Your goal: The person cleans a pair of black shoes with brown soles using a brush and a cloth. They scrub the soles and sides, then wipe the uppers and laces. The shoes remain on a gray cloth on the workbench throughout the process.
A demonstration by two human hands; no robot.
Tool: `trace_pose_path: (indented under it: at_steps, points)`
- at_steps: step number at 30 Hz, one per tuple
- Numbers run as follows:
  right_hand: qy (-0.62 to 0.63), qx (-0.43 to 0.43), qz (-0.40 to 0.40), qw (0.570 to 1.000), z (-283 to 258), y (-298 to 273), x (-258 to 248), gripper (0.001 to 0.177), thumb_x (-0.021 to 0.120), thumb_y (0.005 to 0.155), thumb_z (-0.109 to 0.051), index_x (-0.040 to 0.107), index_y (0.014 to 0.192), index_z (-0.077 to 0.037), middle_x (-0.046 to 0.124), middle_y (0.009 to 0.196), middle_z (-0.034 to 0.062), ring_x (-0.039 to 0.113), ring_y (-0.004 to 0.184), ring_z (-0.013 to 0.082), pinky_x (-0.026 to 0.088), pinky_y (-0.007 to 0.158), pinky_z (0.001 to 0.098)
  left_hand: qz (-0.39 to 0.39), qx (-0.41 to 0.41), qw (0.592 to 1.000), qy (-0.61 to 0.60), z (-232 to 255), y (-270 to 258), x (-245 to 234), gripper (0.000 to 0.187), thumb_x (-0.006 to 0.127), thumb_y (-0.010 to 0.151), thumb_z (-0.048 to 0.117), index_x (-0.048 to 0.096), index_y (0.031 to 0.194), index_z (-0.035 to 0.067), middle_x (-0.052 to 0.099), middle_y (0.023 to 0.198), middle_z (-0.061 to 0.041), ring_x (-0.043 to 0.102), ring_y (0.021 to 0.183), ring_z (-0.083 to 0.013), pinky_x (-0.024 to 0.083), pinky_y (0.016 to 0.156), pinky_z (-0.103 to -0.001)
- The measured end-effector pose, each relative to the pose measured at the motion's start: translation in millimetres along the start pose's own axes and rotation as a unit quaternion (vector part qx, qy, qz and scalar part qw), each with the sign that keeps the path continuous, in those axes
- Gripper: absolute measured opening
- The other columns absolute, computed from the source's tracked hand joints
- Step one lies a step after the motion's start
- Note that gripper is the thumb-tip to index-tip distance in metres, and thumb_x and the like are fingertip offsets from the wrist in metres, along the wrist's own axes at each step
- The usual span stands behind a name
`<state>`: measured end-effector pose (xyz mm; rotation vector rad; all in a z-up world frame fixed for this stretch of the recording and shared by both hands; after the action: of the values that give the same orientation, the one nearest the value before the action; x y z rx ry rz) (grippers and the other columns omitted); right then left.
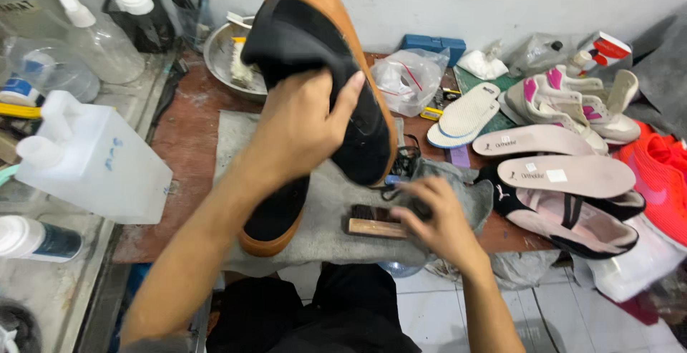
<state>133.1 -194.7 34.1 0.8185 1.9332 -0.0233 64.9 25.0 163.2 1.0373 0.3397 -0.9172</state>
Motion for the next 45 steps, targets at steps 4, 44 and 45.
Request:
trace_pose_path:
  at_steps: [4,44,45]
  points:
    - [-0.118,-0.005,0.059,0.991,22,33,-7,0.036,0.068,0.085,-0.026,0.061,0.119,-0.016,0.057,0.102,0.0079,0.056,0.097,0.0315,0.046,0.085,0.043,-0.156,-0.062,0.985,0.038,-10,23,36,0.048,0.039,0.094,0.042,0.058,0.075,0.002,0.066,0.068,-0.023,0.066,0.077,-0.0468,0.049,0.064,-0.059]
    - [0.478,-0.029,0.361,0.8,105,129,-4,0.015,0.056,0.094,-0.018,0.056,0.099,-0.004,0.057,0.083,0.0055,0.057,0.066,0.0112,0.054,0.054,0.0201,-0.046,-0.002,0.944,-0.326,-51,9,59,0.035,0.037,0.1,0.016,0.058,0.127,0.009,0.054,0.061,-0.005,0.048,0.054,-0.0104,0.045,0.048,-0.023]
    - [0.499,-0.051,0.364,0.785,102,129,-7,0.013,0.054,0.092,-0.019,0.051,0.089,-0.007,0.053,0.08,0.0058,0.057,0.065,0.0118,0.049,0.052,0.0204,-0.038,0.009,0.949,-0.312,-47,7,48,0.036,0.036,0.101,0.016,0.055,0.13,0.006,0.057,0.075,-0.01,0.052,0.065,-0.0147,0.051,0.051,-0.025]
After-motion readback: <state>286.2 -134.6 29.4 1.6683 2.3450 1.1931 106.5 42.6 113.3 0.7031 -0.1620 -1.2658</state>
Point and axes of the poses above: each hand's wrist, its own y-axis towards the middle knuckle, its own x-axis out of the palm, z = x × y, the point moved 5 cm from there along y, towards the middle knuckle
